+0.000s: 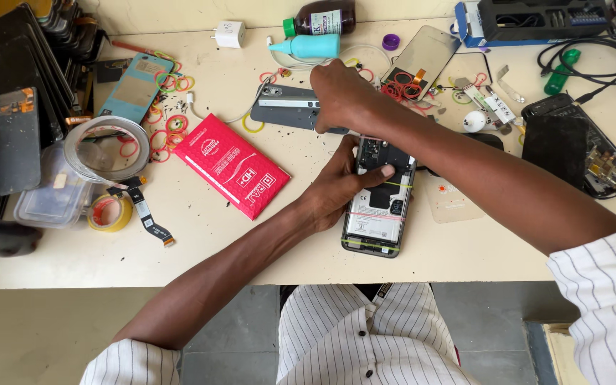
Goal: The person uses a precision electric screwdriver to remove screws from the internal chassis of a disassembled mobile phone on a workbench.
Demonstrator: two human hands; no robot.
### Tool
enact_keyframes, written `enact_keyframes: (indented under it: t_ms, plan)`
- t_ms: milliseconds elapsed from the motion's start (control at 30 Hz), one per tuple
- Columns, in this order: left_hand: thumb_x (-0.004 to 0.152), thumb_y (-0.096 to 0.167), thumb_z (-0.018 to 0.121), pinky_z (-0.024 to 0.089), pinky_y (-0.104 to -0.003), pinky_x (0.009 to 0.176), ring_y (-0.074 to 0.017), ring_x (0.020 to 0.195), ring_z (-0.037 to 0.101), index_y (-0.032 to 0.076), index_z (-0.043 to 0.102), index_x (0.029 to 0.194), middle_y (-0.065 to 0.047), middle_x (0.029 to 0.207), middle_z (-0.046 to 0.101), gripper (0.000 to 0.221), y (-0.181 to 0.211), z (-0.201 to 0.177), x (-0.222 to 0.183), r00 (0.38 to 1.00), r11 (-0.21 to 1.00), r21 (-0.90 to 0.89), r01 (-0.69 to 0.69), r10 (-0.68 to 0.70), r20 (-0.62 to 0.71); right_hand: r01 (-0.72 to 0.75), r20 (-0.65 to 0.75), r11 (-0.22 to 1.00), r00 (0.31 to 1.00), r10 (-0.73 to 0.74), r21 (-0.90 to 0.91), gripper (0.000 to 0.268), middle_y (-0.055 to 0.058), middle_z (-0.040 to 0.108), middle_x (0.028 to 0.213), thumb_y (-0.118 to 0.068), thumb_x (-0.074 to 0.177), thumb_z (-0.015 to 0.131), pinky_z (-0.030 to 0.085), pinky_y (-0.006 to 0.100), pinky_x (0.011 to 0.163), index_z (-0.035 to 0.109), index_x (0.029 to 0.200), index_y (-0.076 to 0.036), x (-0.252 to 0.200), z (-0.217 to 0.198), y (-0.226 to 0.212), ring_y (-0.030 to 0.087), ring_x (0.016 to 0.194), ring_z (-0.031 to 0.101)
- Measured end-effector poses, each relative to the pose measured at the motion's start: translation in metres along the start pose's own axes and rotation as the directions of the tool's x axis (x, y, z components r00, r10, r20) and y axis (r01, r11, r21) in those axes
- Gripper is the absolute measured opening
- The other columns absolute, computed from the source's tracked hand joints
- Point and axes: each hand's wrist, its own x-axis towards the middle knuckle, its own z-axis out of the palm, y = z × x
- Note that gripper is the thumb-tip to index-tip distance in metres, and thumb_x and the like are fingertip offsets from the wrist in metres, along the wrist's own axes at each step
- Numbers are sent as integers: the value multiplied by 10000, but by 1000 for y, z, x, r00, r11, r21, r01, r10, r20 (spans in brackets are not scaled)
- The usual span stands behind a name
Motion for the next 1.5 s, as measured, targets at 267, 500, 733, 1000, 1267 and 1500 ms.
enact_keyframes:
  t_ms: [267, 500, 733, 1000, 1267, 1500]
  plan:
    - [703, -167, 766, 570, -418, 1064, -244, 1235, 629, 201, 168, 1621, -171, 1372, 549, 1156, 18, -10, -5, 954, 978, -188, 93, -34, 297, 36, -239, 960, 971, 33, 276, 314, 145, 669, 670, -239, 844, 799, 513, 387, 556, 735, 934, 55, -35, -43, 32, 212, 555, 648]
    - [664, -152, 817, 642, -442, 902, -278, 1024, 735, 19, 415, 1515, -191, 1179, 701, 957, 33, -7, -6, 997, 994, -92, 59, -53, 61, 148, -446, 973, 893, -55, 176, 260, 213, 700, 802, -171, 1038, 673, 516, 409, 586, 645, 1089, 83, -96, -56, 52, 261, 646, 698]
    - [713, -47, 848, 693, -384, 788, -294, 958, 762, -23, 517, 1399, -203, 1177, 711, 761, 44, -10, -3, 998, 995, -77, 59, -60, -9, 23, -286, 956, 956, 64, 291, 298, 240, 718, 860, -209, 984, 679, 516, 451, 660, 668, 1141, 45, -106, -46, 74, 293, 732, 709]
    - [789, 29, 794, 679, -354, 882, -254, 979, 765, 27, 590, 1240, -157, 1127, 713, 495, 56, -24, 5, 985, 954, -257, -155, 128, -119, -149, -197, 722, 907, 371, 676, 225, 87, 618, 794, -192, 1017, 642, 409, 316, 519, 697, 1099, 10, -112, -33, 100, 126, 638, 560]
    - [901, 146, 763, 651, -342, 853, -185, 942, 725, 51, 626, 1142, -77, 1054, 706, 293, 54, -32, 7, 878, 855, -328, -401, 256, -405, -166, 52, 384, 955, 291, 908, 104, 12, 630, 743, -85, 935, 639, 296, 212, 387, 691, 983, -9, -129, -42, 64, 44, 532, 458]
    - [1026, 280, 669, 638, -456, 839, -276, 951, 691, 45, 515, 1369, -175, 1083, 669, 443, 38, -17, -2, 990, 914, -388, -118, 140, 30, 202, -209, 66, 970, 128, 977, 82, -21, 548, 712, -71, 962, 706, 363, 213, 453, 662, 1014, -25, -135, -21, 60, 41, 545, 462]
